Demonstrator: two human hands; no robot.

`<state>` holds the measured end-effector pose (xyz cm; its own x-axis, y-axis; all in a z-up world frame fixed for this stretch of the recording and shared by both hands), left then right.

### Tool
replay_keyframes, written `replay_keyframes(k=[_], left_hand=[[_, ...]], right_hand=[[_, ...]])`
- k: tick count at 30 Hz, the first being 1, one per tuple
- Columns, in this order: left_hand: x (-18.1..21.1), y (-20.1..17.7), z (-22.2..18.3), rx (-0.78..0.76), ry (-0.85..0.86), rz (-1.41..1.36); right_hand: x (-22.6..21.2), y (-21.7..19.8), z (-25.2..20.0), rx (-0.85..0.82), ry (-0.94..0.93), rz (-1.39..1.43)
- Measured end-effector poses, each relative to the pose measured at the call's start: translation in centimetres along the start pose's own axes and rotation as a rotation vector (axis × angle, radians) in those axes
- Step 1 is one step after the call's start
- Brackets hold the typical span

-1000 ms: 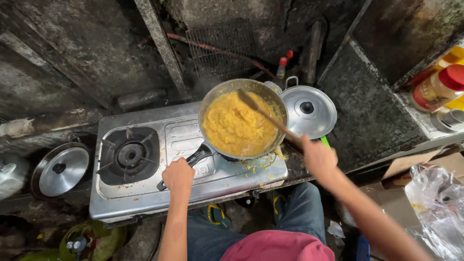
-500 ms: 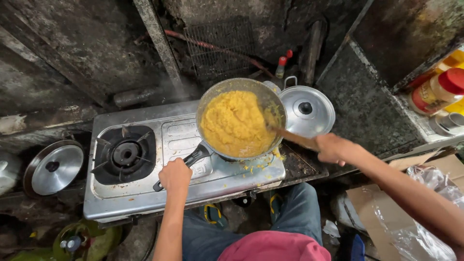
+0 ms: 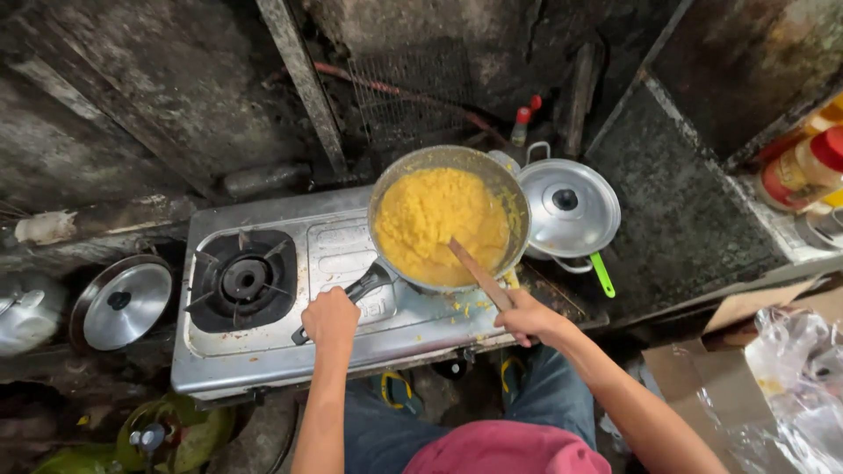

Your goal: Stirring a thick yellow mixture in a pan on a gas stove using a wooden spatula

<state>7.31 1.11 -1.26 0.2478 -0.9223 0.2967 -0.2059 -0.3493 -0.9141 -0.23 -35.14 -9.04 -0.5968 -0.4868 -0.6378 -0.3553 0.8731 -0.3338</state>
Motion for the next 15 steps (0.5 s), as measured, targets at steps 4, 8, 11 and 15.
replay_keyframes(k=[4,8,11,15], left_hand=[[0.0,0.1,0.2,0.005,-0.006,0.001],[-0.2,0.1,0.2,0.028,-0.005,-0.001],[0.0,-0.2,0.0,0.019,-0.007,0.002],[-0.1,-0.1,0.0,0.019,-0.012,0.012]], right_hand=[[-3.2,0.4,-3.8,-0.018,-0.021,0.217],[-2.8,1.6,-3.4,-0.118,-0.043,0.484],[-1.5,3.3,-1.9,-0.35,-0.078,0.831],[0.3,6.0,0.3,-0.809,-0.191,1.309]])
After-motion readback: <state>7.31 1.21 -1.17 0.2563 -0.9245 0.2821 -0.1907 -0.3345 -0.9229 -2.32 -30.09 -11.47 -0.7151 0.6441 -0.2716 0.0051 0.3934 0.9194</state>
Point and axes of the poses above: each hand's wrist, its own z-axis towards the middle knuckle, its own y-axis out of the palm, x = y × z, the point moved 8 cm from there along z, towards the middle knuckle, and after that the axes turned 11 degrees about -z, right-handed, at the moved point
